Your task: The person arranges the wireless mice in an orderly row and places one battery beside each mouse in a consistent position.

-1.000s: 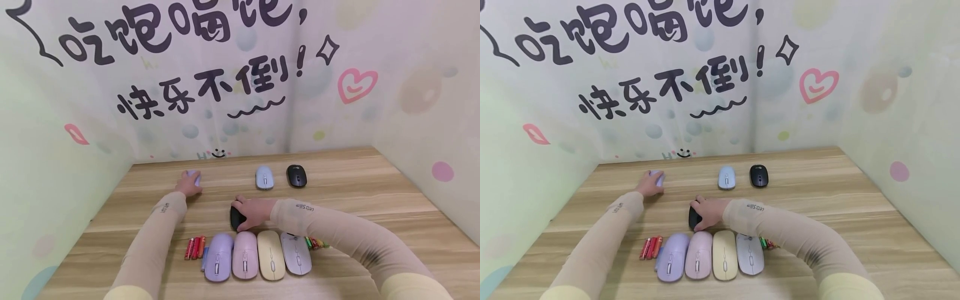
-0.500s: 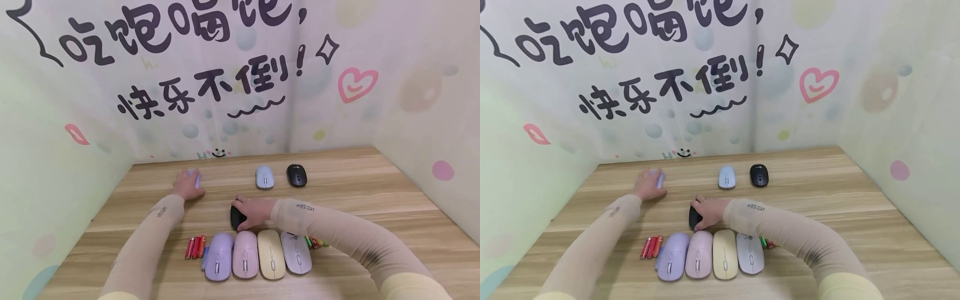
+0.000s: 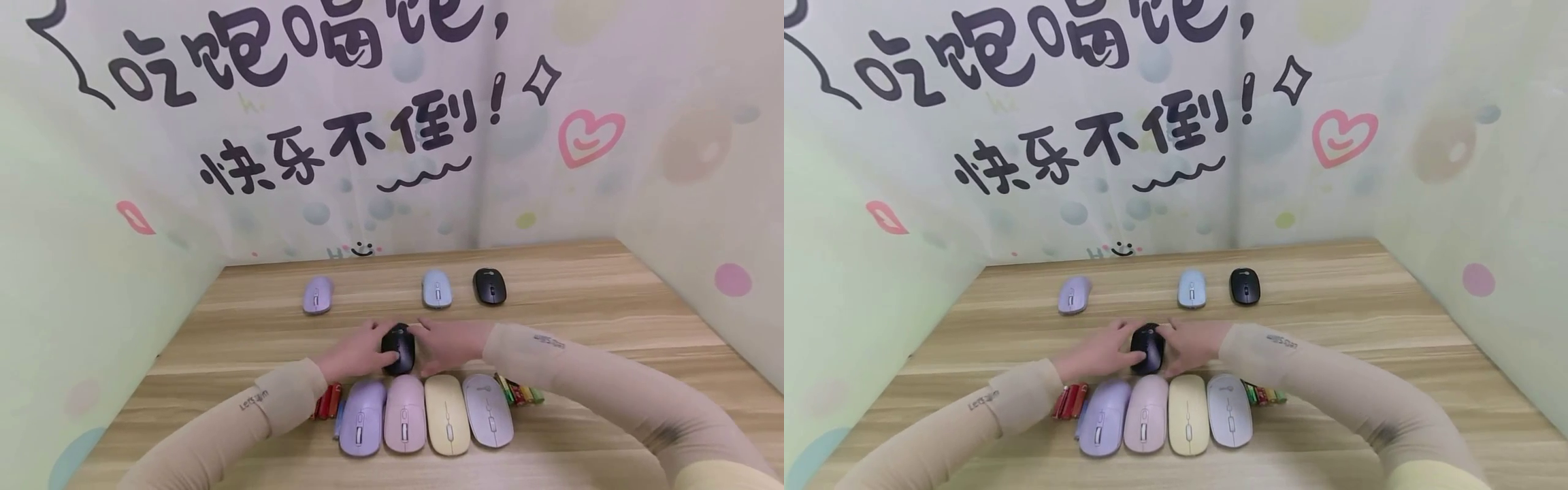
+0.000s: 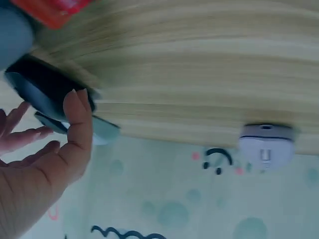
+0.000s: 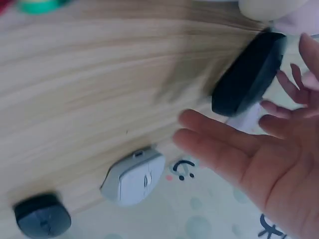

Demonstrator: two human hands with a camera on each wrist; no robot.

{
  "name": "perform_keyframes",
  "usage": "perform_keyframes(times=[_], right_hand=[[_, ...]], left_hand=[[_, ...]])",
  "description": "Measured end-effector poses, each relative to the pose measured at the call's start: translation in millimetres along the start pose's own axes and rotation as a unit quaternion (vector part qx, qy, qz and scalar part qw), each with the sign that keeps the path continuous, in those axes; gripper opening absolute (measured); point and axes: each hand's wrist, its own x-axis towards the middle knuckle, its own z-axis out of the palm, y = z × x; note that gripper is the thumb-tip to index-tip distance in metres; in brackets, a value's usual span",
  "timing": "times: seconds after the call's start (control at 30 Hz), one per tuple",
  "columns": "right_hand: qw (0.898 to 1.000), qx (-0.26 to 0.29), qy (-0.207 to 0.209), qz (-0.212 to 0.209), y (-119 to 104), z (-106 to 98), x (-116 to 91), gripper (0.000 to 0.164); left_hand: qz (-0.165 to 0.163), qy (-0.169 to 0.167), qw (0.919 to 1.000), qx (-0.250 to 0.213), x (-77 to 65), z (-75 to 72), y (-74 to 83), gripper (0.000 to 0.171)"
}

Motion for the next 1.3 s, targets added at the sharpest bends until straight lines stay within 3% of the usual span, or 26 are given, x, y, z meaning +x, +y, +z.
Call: perform_keyframes(times=[0.23, 0.4, 0.8, 1.3], right_hand=[[0.996, 0.033, -0.073, 0.046, 6, -9, -49, 0.084], [0.992, 0.06, -0.108, 0.034, 14, -4, -77, 0.086], [0.994, 0.081, -0.053, -0.046, 34, 19, -108, 0.081], [0.992, 0.078, -0.009, -0.097, 42, 30, -111, 0.079]], left_hand=[[-0.009, -0.005, 0.9998, 0.016, 1.5, 11.5, 19.6, 0.06], [-0.026, -0.008, 0.9991, 0.033, 7.6, 17.9, 24.4, 0.06], [-0.047, -0.005, 0.9962, 0.073, 18.4, 23.8, 29.8, 0.068], [-0.037, 0.012, 0.9939, 0.103, 22.4, 28.9, 26.9, 0.074]])
